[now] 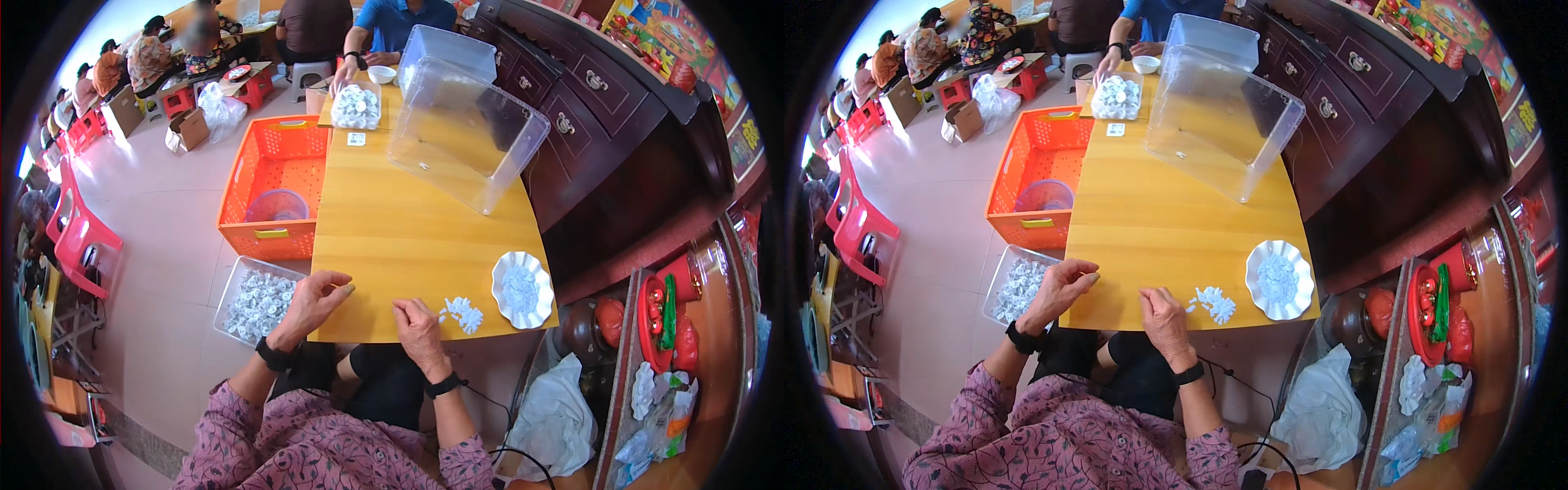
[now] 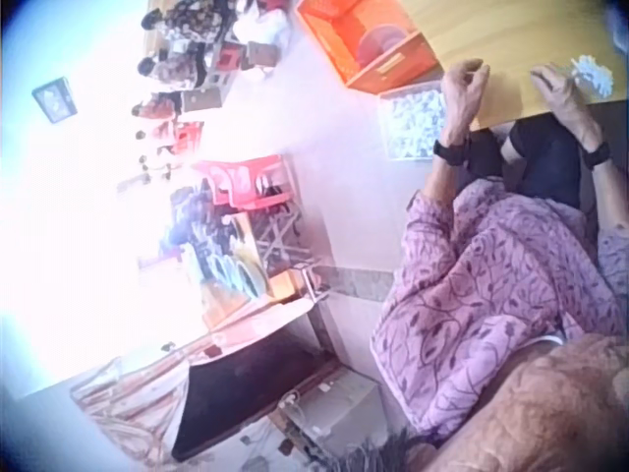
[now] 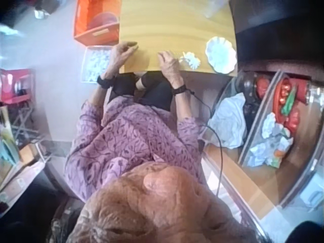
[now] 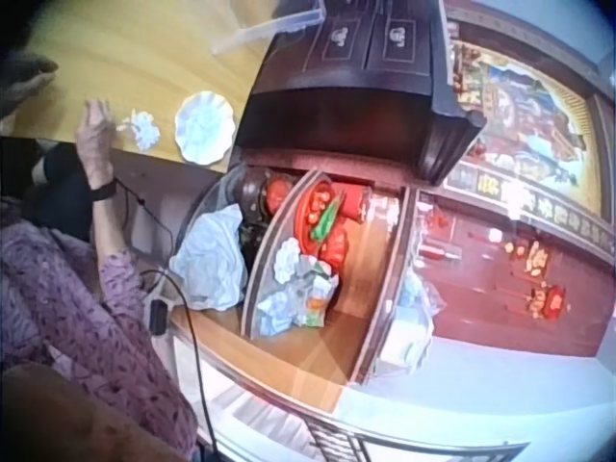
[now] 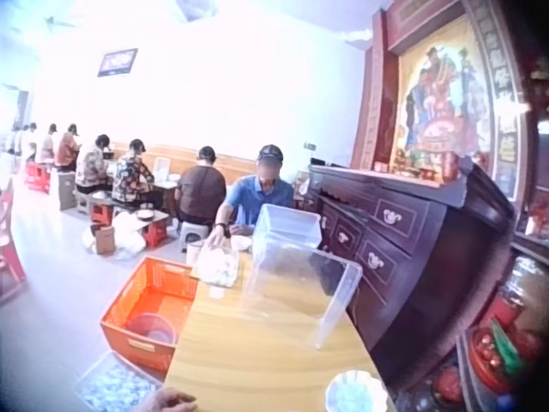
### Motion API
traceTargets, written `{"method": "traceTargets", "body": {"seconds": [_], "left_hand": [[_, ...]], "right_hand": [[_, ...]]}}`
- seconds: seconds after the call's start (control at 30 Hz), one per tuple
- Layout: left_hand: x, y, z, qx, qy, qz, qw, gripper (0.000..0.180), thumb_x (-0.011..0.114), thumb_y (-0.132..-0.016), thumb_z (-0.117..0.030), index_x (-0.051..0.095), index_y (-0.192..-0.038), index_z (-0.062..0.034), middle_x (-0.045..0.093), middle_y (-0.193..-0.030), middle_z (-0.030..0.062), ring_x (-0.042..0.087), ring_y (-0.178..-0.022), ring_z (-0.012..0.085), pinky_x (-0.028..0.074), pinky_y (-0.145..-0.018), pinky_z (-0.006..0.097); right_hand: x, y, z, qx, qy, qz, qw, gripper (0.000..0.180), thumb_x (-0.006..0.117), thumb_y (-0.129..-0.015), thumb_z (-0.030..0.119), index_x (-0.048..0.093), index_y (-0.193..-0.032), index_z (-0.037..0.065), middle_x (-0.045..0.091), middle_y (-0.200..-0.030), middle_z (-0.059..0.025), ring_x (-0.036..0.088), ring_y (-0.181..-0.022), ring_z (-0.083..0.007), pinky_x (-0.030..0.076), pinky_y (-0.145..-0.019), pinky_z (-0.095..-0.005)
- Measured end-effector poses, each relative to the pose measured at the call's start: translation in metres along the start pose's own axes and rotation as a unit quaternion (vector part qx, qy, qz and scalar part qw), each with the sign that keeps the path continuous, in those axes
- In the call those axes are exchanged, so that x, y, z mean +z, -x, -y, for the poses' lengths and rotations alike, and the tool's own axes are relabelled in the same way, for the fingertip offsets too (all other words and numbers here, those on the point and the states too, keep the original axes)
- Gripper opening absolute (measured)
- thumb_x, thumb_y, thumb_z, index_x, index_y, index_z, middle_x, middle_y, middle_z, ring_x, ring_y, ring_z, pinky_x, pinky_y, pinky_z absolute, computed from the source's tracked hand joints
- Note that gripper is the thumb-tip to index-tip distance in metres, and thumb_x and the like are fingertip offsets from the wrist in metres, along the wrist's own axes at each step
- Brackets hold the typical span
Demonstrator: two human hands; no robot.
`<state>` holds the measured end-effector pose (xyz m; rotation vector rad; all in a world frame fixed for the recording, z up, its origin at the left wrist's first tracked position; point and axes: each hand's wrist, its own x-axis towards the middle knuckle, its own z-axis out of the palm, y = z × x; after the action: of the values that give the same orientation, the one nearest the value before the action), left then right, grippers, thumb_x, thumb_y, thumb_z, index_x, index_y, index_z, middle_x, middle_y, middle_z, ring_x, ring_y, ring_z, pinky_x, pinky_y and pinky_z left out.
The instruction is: Assembling small white plastic components at a work table.
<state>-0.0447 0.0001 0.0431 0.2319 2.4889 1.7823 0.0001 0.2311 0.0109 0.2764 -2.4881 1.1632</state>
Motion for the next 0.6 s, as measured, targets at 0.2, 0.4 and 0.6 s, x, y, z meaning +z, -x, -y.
{"method": "traceTargets", "body": {"seconds": [0.2, 0.4, 0.6], "left_hand": [[-0.011, -0.015, 0.012, -0.023, -0.045, 0.046, 0.998, 0.035, 0.069, -0.094, -0.02, 0.065, -0.114, 0.0081, 0.071, -0.096, 0.0098, 0.067, -0.081, 0.0143, 0.055, -0.073, 0.027], [-0.04, -0.035, -0.002, -0.132, 0.162, 0.118, 0.971, 0.042, 0.069, -0.096, -0.022, 0.059, -0.125, 0.0076, 0.069, -0.096, 0.0071, 0.068, -0.079, 0.0118, 0.056, -0.074, 0.026], [-0.069, -0.112, -0.049, -0.099, 0.325, 0.045, 0.94, 0.037, 0.067, -0.096, -0.02, 0.06, -0.118, 0.0088, 0.066, -0.093, 0.0072, 0.065, -0.074, 0.0122, 0.056, -0.071, 0.025]], "right_hand": [[0.018, -0.006, -0.005, 0.032, -0.004, -0.05, 0.998, 0.005, 0.063, -0.089, 0.002, 0.065, -0.094, 0.001, 0.066, -0.088, -0.0172, 0.066, -0.081, -0.0375, 0.054, -0.069, -0.0428], [0.019, -0.002, -0.005, 0.043, 0.014, -0.036, 0.998, 0.002, 0.064, -0.087, 0.003, 0.062, -0.088, 0.002, 0.064, -0.082, -0.016, 0.064, -0.072, -0.0358, 0.052, -0.062, -0.043], [0.019, -0.009, -0.006, 0.056, 0.044, 0.013, 0.997, 0.005, 0.066, -0.085, 0.007, 0.062, -0.083, 0.005, 0.063, -0.073, -0.0127, 0.063, -0.066, -0.0347, 0.051, -0.06, -0.0427]]}}
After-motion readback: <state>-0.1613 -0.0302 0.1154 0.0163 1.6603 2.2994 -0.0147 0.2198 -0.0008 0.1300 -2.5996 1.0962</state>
